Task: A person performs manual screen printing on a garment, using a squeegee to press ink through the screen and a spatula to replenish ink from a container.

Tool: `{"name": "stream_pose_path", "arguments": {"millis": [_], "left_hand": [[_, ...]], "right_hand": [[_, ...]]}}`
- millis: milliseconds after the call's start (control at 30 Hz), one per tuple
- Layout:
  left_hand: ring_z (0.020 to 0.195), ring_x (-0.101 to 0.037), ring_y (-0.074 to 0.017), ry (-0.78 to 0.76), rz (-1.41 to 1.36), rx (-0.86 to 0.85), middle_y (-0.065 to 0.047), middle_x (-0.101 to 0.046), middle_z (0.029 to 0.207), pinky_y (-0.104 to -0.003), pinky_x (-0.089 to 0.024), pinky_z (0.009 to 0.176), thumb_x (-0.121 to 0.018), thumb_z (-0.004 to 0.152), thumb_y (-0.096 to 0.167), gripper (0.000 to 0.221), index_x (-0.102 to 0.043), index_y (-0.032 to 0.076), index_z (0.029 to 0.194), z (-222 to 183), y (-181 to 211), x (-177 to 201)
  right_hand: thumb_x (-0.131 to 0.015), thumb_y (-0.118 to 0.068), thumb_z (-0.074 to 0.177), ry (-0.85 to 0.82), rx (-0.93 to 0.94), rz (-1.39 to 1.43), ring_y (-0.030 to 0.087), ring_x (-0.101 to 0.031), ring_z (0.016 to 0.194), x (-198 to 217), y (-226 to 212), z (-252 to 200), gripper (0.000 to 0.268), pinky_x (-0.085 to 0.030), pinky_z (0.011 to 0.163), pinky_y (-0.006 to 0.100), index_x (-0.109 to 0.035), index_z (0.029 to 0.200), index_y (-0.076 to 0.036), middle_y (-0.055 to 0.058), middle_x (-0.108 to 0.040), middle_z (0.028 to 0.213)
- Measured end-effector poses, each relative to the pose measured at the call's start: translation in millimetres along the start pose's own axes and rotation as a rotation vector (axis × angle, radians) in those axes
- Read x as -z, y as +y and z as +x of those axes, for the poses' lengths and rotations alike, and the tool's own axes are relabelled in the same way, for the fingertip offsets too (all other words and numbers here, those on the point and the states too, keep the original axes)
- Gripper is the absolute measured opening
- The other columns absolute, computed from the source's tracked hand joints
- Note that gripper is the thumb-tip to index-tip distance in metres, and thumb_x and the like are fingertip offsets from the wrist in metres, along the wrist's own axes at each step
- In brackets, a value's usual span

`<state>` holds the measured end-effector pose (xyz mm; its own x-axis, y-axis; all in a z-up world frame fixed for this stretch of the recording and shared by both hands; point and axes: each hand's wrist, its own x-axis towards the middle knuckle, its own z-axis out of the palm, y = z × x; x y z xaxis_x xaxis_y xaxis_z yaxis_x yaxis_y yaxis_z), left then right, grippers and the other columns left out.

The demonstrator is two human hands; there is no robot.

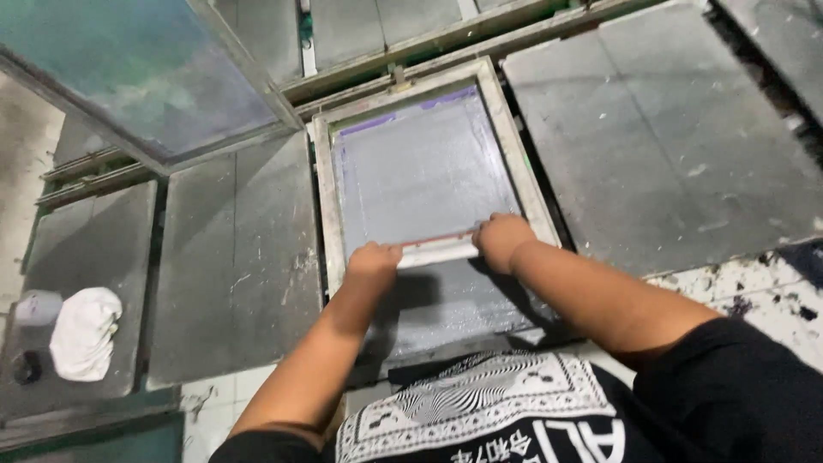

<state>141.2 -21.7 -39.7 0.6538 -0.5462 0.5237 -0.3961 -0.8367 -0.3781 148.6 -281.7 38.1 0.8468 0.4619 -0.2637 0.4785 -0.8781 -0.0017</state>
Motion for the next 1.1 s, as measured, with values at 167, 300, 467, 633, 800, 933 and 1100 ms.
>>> {"name": "stream_pose_path", "arguments": {"millis": [167, 300, 467, 633, 800, 933, 1100], "left_hand": [[0.072, -0.062, -0.0231, -0.626, -0.165, 0.057, -0.001, -0.062, 0.071, -0.039, -0.051, 0.065, -0.056, 0.074, 0.019, 0.008, -0.062, 0.017, 0.077, -0.2, 1.6, 16.3], [0.065, -0.061, -0.022, -0.613, -0.139, 0.034, -0.001, -0.062, 0.067, -0.036, -0.051, 0.058, -0.058, 0.07, 0.017, 0.005, -0.063, 0.017, 0.07, 16.9, 4.2, 48.6], [0.078, -0.064, -0.026, -0.853, -0.26, 0.055, -0.003, -0.066, 0.077, -0.04, -0.054, 0.067, -0.071, 0.064, 0.026, 0.021, -0.066, 0.017, 0.083, 18.0, 6.1, 75.0], [0.083, -0.065, -0.0282, -0.908, -0.385, 0.095, -0.005, -0.066, 0.082, -0.042, -0.054, 0.071, -0.073, 0.065, 0.023, 0.026, -0.065, 0.016, 0.089, 14.7, 9.1, 91.0], [0.078, -0.063, -0.0327, -0.879, -0.589, 0.053, -0.01, -0.063, 0.079, -0.045, -0.052, 0.067, -0.067, 0.072, 0.021, 0.022, -0.063, 0.009, 0.089, 4.4, 14.2, 107.1], [0.085, -0.062, -0.0395, -0.989, -0.697, 0.07, -0.018, -0.064, 0.089, -0.049, -0.05, 0.074, -0.06, 0.072, 0.018, 0.03, -0.062, 0.004, 0.099, 3.8, 14.3, 110.8], [0.063, -0.054, -0.0282, -0.451, -0.705, -0.067, -0.007, -0.055, 0.071, -0.038, -0.045, 0.057, -0.056, 0.074, 0.027, 0.02, -0.058, 0.011, 0.086, -39.7, 30.5, 68.3]], "right_hand": [[-0.053, -0.019, 0.081, -0.005, 0.03, -0.018, 0.024, -0.063, 0.086, 6.7, -3.0, -14.9, 0.017, -0.051, 0.076, 0.038, -0.069, 0.078, -0.013, 0.006, -0.068, 0.083], [-0.055, -0.017, 0.079, -0.007, 0.079, -0.02, 0.025, -0.063, 0.086, 18.8, 2.3, -20.4, 0.015, -0.052, 0.077, 0.038, -0.069, 0.077, -0.011, 0.007, -0.068, 0.082], [-0.059, -0.019, 0.076, -0.054, 0.09, 0.004, 0.026, -0.063, 0.084, 22.4, -10.6, -39.4, 0.013, -0.052, 0.075, 0.039, -0.069, 0.075, -0.011, 0.007, -0.067, 0.078], [-0.058, -0.02, 0.075, -0.095, 0.105, -0.024, 0.025, -0.063, 0.087, 35.0, -14.1, -53.2, 0.015, -0.053, 0.076, 0.037, -0.069, 0.078, -0.012, 0.007, -0.067, 0.082], [-0.06, -0.023, 0.068, -0.113, 0.158, 0.004, 0.027, -0.062, 0.081, 1.3, -1.1, -54.4, 0.013, -0.053, 0.07, 0.04, -0.066, 0.074, -0.013, 0.006, -0.065, 0.075], [-0.06, -0.024, 0.066, -0.133, 0.189, -0.008, 0.027, -0.062, 0.078, -13.5, 1.6, -67.5, 0.012, -0.053, 0.067, 0.041, -0.066, 0.071, -0.015, 0.005, -0.065, 0.074], [-0.064, -0.028, 0.062, -0.172, 0.2, 0.004, 0.024, -0.062, 0.078, -22.2, 3.5, -74.9, 0.013, -0.053, 0.067, 0.039, -0.064, 0.068, -0.016, 0.003, -0.064, 0.072]]}}
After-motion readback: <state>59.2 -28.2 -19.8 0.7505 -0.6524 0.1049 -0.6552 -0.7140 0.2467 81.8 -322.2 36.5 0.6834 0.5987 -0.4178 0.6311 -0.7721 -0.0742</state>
